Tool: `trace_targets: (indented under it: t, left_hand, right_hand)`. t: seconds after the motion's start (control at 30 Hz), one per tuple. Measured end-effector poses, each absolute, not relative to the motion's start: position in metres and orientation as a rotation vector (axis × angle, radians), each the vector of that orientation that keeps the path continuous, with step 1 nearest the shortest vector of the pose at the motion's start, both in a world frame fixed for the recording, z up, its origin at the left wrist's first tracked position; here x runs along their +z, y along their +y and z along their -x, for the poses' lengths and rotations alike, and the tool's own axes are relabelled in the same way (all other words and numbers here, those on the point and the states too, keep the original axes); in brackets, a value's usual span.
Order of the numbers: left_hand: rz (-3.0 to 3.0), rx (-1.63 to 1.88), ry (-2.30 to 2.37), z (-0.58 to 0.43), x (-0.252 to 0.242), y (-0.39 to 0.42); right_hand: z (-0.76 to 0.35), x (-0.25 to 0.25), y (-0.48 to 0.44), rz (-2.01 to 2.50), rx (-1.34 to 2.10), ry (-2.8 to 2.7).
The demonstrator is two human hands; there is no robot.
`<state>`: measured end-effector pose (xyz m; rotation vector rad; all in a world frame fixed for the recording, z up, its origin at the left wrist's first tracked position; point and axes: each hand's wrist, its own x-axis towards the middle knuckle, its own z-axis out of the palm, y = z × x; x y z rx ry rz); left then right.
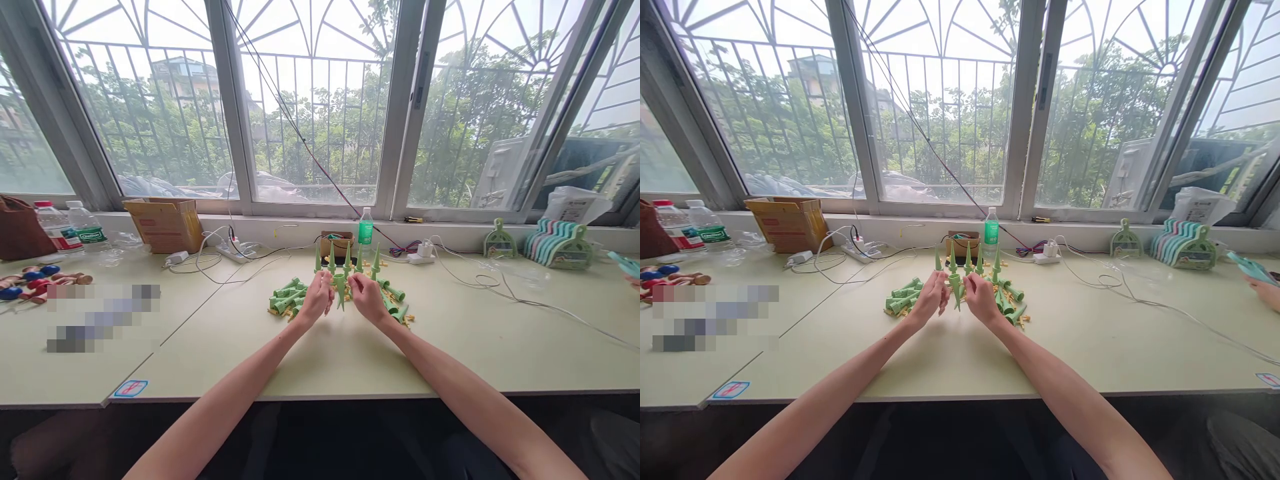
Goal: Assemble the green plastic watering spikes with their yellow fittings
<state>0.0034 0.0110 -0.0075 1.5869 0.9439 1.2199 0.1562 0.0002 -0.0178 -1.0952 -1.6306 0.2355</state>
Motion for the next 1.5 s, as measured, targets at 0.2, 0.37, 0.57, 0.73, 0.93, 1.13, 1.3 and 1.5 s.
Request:
trace_targets:
  t: [0.2, 0.37, 0.57, 0.73, 0.93, 1.13, 1.3, 1.5]
  left_hand:
    - [-1.348, 1.0, 0.879, -0.002, -0.009, 0.012]
    - [-1.323, 0.94, 0.839, -0.001, -0.01, 0.014]
    - [-1.36, 0.967, 0.826, -0.001, -0.006, 0.01]
    - [-1.449, 0.996, 0.834, -0.001, -0.002, 0.006]
    - [-1.604, 1.132, 0.829, 0.0, -0.001, 0.007]
    - [-1.743, 1.193, 0.782, 0.003, -0.005, 0.009]
    - [-1.838, 1.251, 0.791, 0.003, -0.009, 0.011]
    - [-1.904, 1.301, 0.837, 0.003, -0.011, 0.014]
  right_hand:
    - [-0.156, -0.018, -0.002, 1.058, 0.281, -1.666]
    - [-0.156, -0.018, -0.001, 1.026, 0.346, -1.68]
    - [-0.156, -0.019, 0.001, 1.018, 0.347, -1.662]
    - [-0.156, -0.019, 0.001, 1.043, 0.311, -1.64]
    - [-0.156, -0.02, 0.002, 1.047, 0.279, -1.65]
    - [-0.156, -0.021, 0.003, 1.053, 0.274, -1.667]
    - [-0.156, -0.022, 0.004, 1.055, 0.276, -1.666]
    - [-0.155, -0.023, 0.004, 1.048, 0.302, -1.682]
